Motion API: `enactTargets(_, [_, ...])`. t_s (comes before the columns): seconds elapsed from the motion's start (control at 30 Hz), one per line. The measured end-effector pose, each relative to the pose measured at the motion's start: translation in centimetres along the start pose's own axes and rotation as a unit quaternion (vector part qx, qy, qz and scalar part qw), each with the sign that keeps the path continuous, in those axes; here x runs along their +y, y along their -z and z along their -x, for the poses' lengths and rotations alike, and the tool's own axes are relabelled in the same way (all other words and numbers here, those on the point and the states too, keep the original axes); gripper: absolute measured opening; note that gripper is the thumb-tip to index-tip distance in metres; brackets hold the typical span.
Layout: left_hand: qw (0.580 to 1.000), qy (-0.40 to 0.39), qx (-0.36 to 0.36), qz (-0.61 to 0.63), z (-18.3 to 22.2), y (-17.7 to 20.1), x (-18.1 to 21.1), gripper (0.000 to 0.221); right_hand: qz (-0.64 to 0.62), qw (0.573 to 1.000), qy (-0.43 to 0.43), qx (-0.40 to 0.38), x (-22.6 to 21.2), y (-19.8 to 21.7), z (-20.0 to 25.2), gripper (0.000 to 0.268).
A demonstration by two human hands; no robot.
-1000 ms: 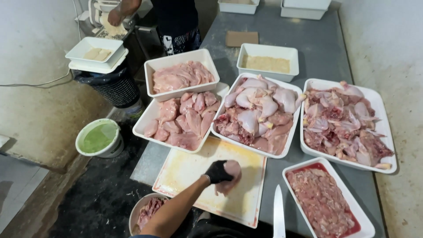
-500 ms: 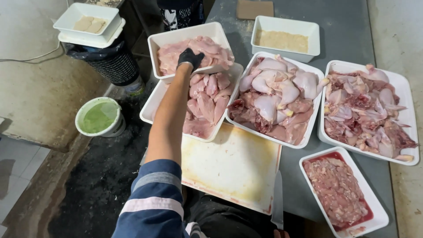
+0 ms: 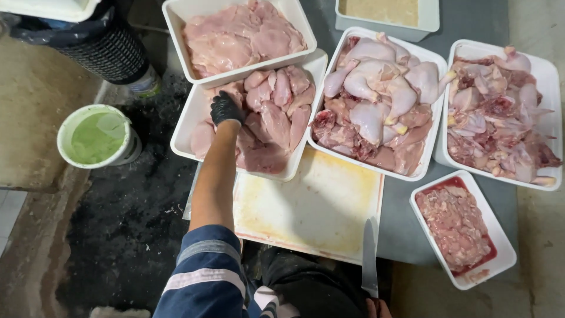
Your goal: A person wearing black gloves is cutting and trimming chicken breasts on a white cutting board in a food processing area.
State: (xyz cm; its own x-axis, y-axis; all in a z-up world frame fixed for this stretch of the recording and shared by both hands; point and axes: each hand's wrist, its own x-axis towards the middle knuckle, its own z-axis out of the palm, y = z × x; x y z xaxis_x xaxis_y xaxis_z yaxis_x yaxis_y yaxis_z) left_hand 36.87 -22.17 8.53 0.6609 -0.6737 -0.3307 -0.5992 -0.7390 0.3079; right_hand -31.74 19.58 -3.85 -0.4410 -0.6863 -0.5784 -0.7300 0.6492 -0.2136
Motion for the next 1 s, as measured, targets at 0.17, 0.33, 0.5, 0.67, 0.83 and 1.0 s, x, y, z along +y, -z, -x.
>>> enactTargets(0.17, [0.995, 0.003, 0.091, 0.041, -3.9, -4.6, -1.1, 0.109, 0.03, 0.999, -0.023, -0.021, -1.2, 2.2, 3.2, 0.039])
enactTargets(0.33, [0.982, -0.038, 0.161, 0.088, -4.9, -3.5, -3.9, 0.054, 0.127, 0.984, -0.077, -0.101, -0.2, 3.4, 3.3, 0.053])
enactTargets(0.5, [0.979, -0.187, 0.042, 0.069, -6.2, 0.9, -10.2, 0.067, 0.121, 0.99, -0.031, -0.063, 0.7, 1.3, 0.1, 0.05])
enactTargets(0.67, [0.972, -0.149, 0.06, 0.169, 1.2, 4.9, -10.3, 0.056, 0.105, 0.989, 0.003, -0.105, -2.9, 3.4, 1.2, 0.045])
enactTargets(0.83, [0.941, -0.204, 0.088, 0.255, 4.9, 8.0, -8.6, 0.05, 0.112, 0.981, 0.09, -0.133, -2.6, 3.9, 0.2, 0.044])
enactTargets(1.0, [0.845, -0.426, 0.17, 0.274, 7.5, 10.5, -4.1, 0.031, 0.097, 0.985, 0.044, -0.138, -4.4, 5.5, 1.9, 0.046])
